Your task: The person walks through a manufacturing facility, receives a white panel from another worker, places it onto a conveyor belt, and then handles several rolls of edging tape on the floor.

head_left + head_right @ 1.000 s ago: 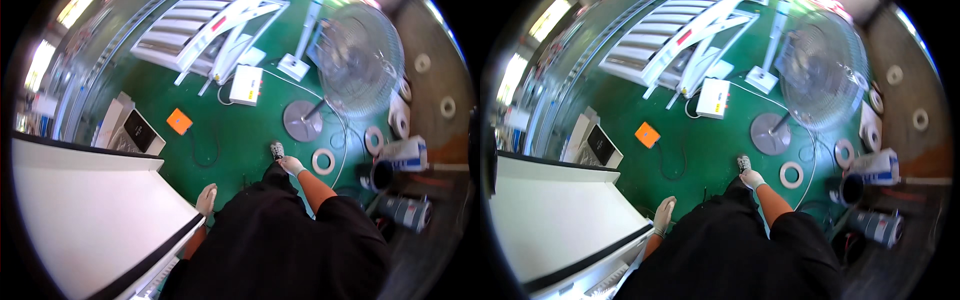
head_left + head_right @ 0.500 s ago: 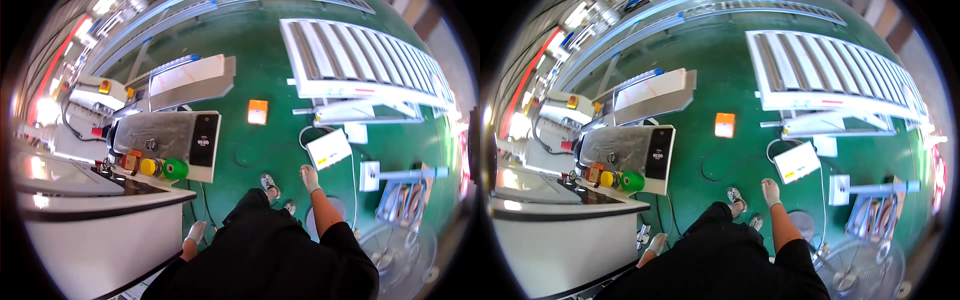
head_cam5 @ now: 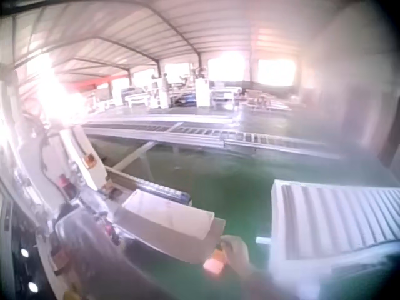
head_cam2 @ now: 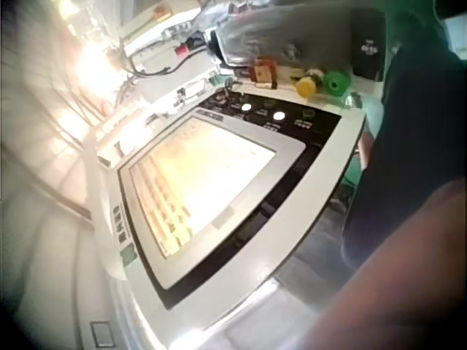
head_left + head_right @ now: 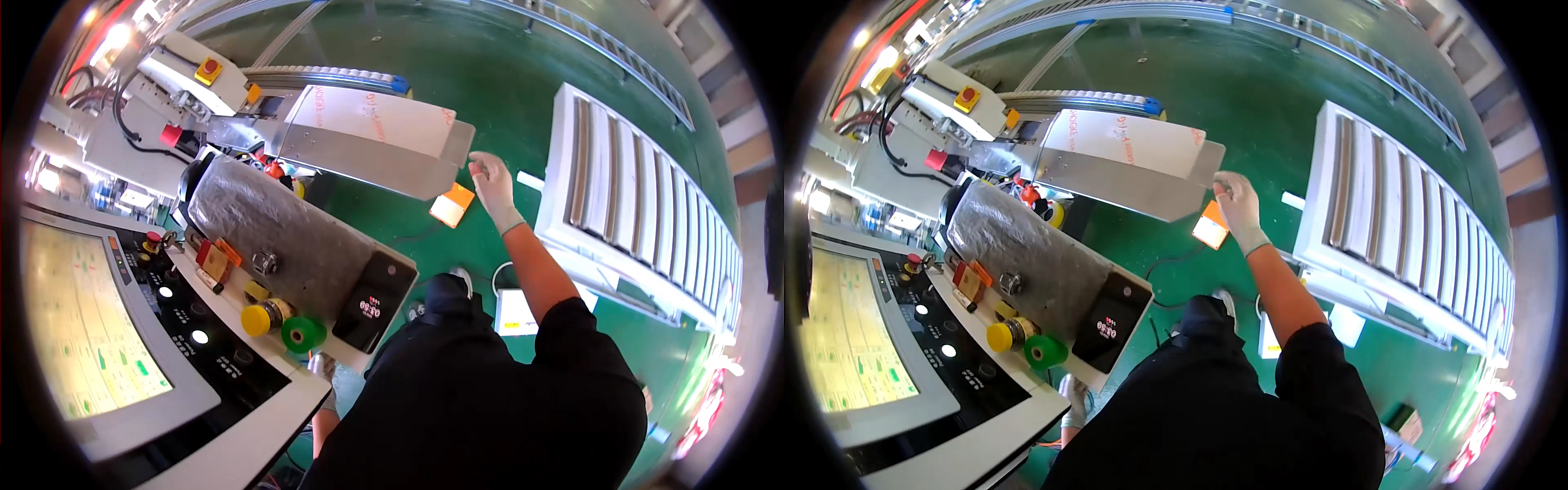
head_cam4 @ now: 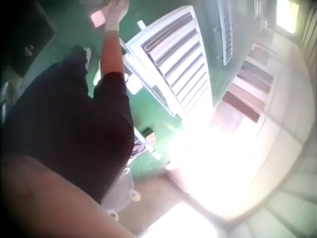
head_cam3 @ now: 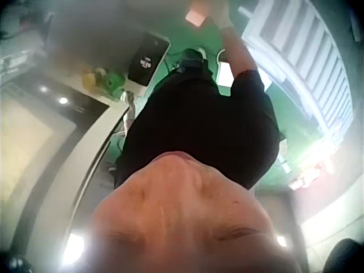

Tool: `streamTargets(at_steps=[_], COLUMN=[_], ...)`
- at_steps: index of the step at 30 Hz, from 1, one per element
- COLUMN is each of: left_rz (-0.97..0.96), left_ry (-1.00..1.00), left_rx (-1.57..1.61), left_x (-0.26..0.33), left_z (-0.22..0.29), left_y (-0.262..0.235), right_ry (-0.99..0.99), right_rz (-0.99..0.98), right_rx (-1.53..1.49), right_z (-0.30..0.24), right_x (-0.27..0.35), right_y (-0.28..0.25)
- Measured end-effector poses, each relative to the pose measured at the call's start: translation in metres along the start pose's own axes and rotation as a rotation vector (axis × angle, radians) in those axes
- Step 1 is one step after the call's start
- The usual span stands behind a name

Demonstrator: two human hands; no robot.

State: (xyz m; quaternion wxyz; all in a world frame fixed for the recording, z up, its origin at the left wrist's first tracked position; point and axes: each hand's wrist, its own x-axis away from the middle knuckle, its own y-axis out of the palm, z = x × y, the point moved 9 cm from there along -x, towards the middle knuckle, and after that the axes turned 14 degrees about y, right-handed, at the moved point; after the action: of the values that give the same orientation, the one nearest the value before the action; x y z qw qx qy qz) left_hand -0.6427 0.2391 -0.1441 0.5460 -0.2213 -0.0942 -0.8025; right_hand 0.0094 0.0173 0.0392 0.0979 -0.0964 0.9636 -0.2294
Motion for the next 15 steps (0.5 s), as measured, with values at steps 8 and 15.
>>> streamTargets(at_steps=[8,15], left_rz=[0.158,0.650], left_ry=[0.554,0.417], left_rx=[-0.534,0.313], left_x=[0.093,0.140], left_z=[0.118,0.153], left_y=[0.027,0.077], right_ry=[-0.160,-0.279], right_rz=[-0.331,-0.482], right_rx=[0.381,0.369], right_z=[-0.018,-0.032], right_x=[-0.174,-0.174], right_y=[0.112,0.167])
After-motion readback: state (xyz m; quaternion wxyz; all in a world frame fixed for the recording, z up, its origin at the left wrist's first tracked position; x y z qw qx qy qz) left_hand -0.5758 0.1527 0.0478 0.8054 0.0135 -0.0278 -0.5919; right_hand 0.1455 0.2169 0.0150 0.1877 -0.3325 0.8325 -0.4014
